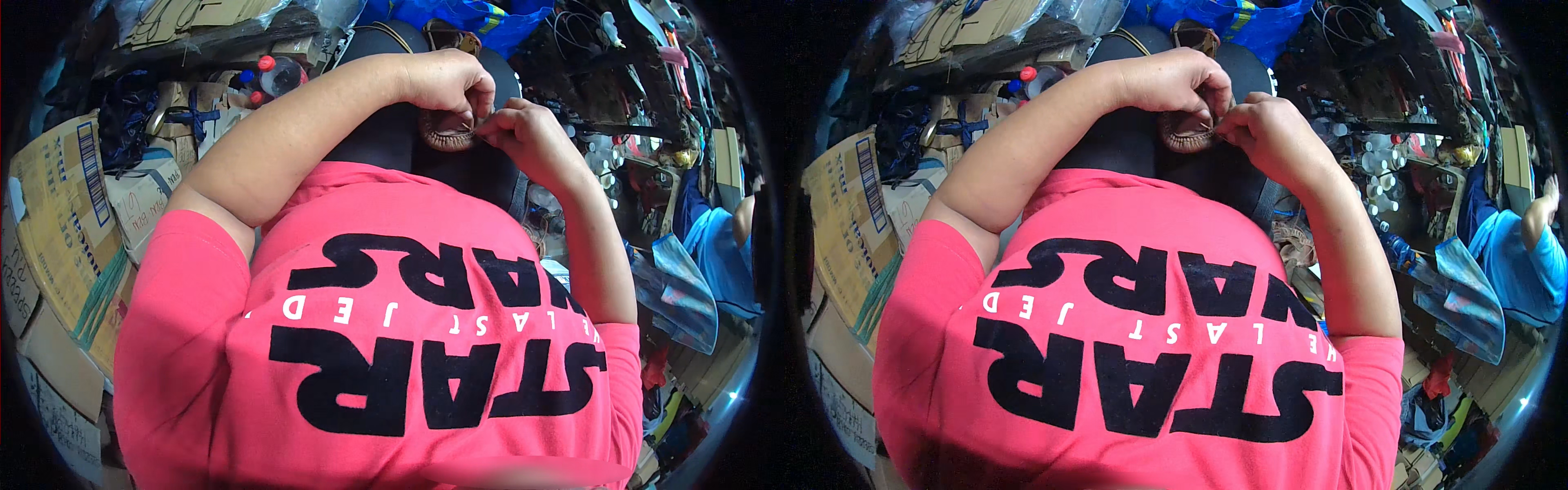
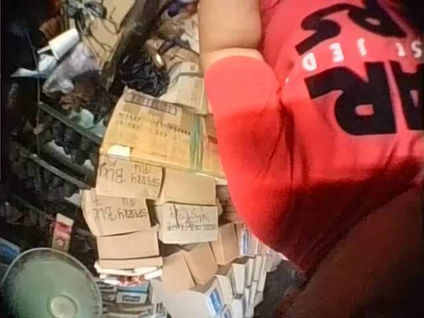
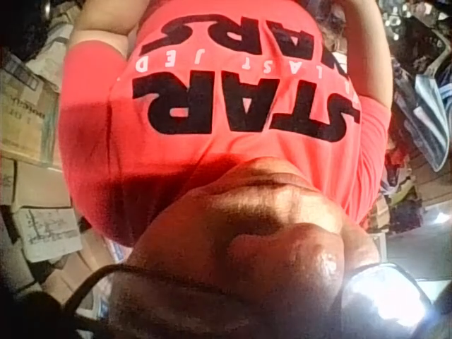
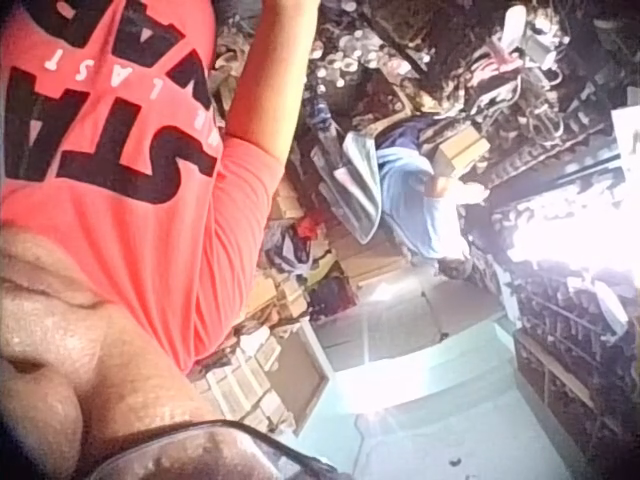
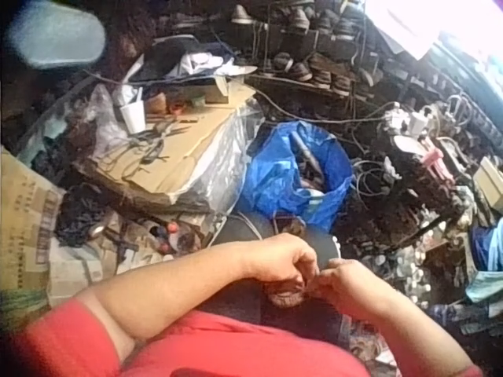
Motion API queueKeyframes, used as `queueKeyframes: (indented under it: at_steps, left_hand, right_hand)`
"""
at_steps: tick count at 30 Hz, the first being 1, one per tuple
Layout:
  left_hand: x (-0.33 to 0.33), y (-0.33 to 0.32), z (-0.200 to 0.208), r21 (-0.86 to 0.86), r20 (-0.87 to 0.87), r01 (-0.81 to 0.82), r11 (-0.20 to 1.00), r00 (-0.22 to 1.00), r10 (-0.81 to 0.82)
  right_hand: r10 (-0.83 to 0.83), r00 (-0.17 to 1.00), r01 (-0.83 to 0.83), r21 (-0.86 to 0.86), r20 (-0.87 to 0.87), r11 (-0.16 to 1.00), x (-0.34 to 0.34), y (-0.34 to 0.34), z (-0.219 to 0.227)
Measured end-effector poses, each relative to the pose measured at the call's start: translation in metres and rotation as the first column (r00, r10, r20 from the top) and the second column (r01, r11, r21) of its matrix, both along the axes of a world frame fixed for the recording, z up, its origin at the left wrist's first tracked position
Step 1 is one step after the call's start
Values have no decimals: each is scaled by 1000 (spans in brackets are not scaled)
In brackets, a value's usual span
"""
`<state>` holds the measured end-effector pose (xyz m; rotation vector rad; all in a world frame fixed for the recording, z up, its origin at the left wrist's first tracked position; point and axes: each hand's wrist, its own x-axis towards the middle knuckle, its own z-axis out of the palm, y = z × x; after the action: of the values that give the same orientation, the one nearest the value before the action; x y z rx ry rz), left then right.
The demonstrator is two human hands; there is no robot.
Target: Stitching a brown leather shoe by hand using a needle and thread.
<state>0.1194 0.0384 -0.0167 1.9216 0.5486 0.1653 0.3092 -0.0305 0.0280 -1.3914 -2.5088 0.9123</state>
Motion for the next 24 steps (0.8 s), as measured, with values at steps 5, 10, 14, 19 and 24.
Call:
queueKeyframes:
  at_steps: [5,10,14,19,24]
  left_hand:
    - [-1,-7,-2,99,-11,-72,993,997,73]
    - [-26,-43,9,528,158,-379,760,923,351]
    - [-40,-49,-9,623,96,-278,731,955,280]
    - [-56,-35,11,624,111,-367,690,916,387]
    - [-59,-18,19,-41,246,-744,667,640,728]
  right_hand:
    - [-284,953,235,-330,-108,914,0,-1,-10]
    - [-683,606,316,-664,-407,677,38,-5,-26]
    - [-321,917,258,-262,-238,930,25,-21,-20]
    - [-443,774,546,122,-452,829,45,-9,-67]
    - [-753,-325,290,-818,-572,496,25,-4,-44]
